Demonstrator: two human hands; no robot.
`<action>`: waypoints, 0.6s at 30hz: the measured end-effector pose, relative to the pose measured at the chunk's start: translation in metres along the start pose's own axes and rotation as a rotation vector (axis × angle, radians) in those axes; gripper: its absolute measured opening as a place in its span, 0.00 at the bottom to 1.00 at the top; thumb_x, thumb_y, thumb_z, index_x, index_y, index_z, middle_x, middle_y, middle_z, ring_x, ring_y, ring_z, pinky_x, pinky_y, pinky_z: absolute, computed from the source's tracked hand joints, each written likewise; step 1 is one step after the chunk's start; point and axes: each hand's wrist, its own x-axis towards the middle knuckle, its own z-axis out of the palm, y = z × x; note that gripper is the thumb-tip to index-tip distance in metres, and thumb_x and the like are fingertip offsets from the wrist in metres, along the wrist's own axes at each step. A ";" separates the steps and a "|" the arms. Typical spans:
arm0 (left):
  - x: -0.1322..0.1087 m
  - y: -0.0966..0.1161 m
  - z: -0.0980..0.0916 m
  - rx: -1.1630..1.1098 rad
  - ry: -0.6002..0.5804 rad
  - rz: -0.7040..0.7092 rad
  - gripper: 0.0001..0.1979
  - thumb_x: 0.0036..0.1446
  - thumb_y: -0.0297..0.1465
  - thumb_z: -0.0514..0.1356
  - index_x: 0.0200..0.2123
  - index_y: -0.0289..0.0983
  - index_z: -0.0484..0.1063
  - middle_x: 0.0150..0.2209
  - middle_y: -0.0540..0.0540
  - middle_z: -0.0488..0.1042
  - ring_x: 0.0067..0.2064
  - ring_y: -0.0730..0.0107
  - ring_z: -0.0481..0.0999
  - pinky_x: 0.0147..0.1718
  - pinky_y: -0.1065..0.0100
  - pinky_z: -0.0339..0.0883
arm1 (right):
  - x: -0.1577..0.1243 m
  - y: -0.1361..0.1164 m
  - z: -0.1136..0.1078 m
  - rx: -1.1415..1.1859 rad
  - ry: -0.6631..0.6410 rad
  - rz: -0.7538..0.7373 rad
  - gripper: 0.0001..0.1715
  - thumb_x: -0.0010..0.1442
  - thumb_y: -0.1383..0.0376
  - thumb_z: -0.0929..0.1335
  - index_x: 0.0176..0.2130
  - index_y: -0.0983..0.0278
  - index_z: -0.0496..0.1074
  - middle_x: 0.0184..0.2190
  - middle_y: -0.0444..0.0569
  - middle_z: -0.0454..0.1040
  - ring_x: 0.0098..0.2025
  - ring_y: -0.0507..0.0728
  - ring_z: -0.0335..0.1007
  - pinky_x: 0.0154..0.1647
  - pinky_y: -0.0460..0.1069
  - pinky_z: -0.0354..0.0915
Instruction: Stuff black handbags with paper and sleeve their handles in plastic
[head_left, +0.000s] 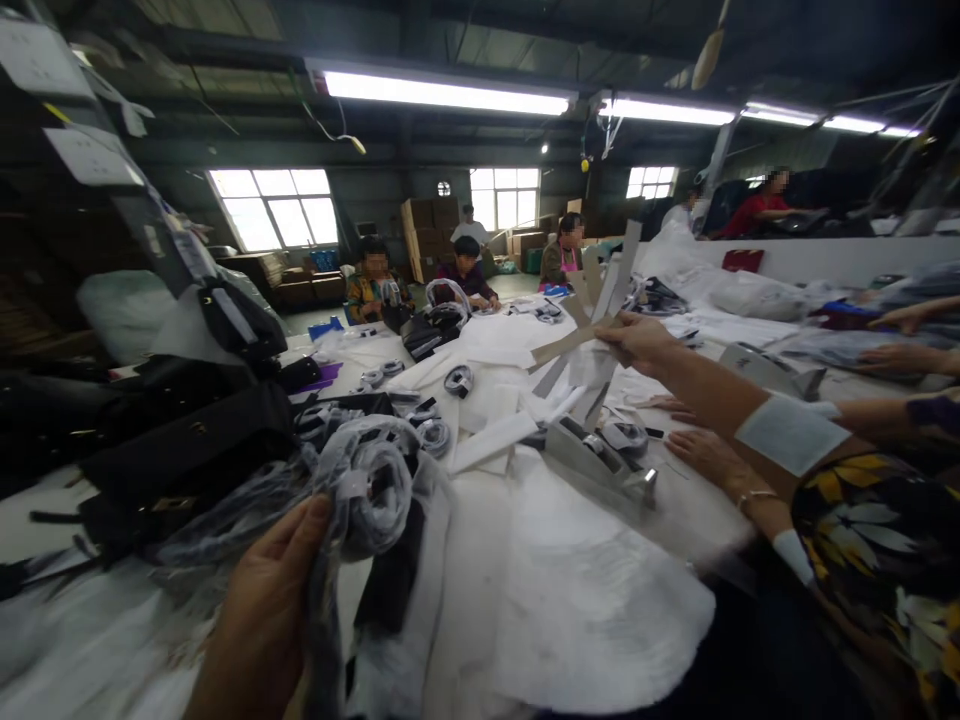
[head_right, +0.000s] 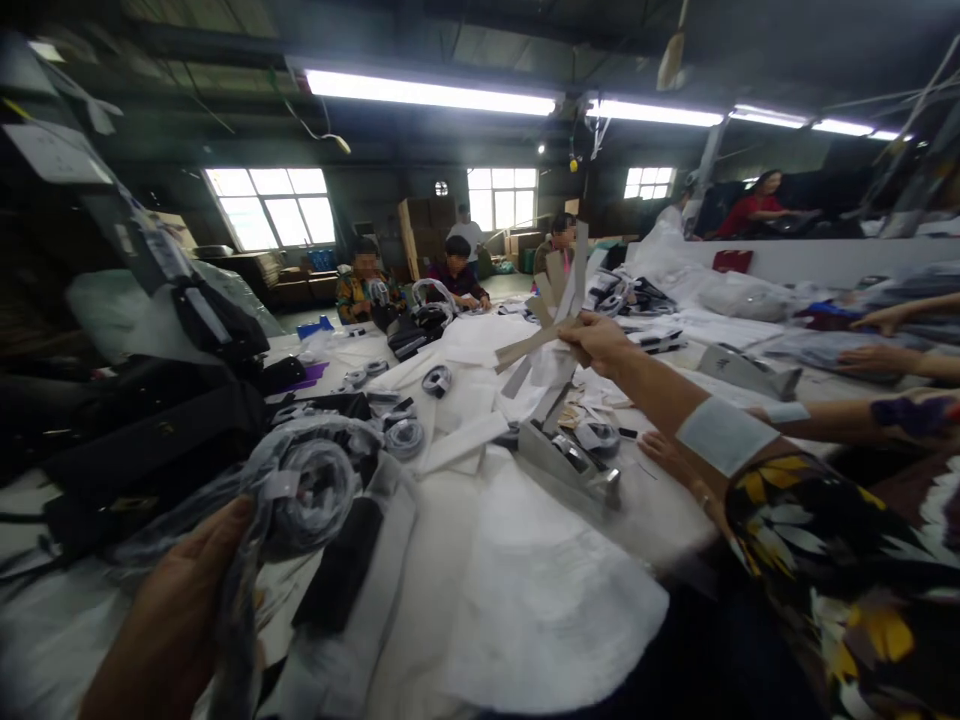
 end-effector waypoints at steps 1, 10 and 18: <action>0.001 0.004 -0.003 -0.027 -0.037 -0.007 0.22 0.45 0.41 0.74 0.41 0.35 0.79 0.19 0.55 0.73 0.13 0.79 0.64 0.11 0.78 0.61 | -0.015 -0.002 0.014 0.023 -0.107 0.010 0.16 0.60 0.71 0.70 0.49 0.64 0.71 0.44 0.49 0.79 0.42 0.55 0.78 0.42 0.49 0.76; 0.013 0.026 -0.037 -0.166 -0.100 0.029 0.11 0.57 0.33 0.67 0.41 0.32 0.79 0.39 0.43 0.82 0.36 0.68 0.81 0.38 0.72 0.78 | -0.127 0.021 0.150 -0.236 -0.754 0.018 0.17 0.53 0.65 0.75 0.45 0.66 0.78 0.31 0.51 0.80 0.30 0.58 0.78 0.31 0.49 0.75; 0.000 0.026 -0.033 -0.100 -0.193 0.085 0.21 0.46 0.40 0.74 0.40 0.32 0.80 0.34 0.45 0.81 0.34 0.66 0.80 0.34 0.72 0.76 | -0.147 0.054 0.179 -0.595 -0.547 -0.313 0.23 0.60 0.71 0.68 0.55 0.63 0.75 0.55 0.57 0.74 0.56 0.65 0.71 0.57 0.55 0.64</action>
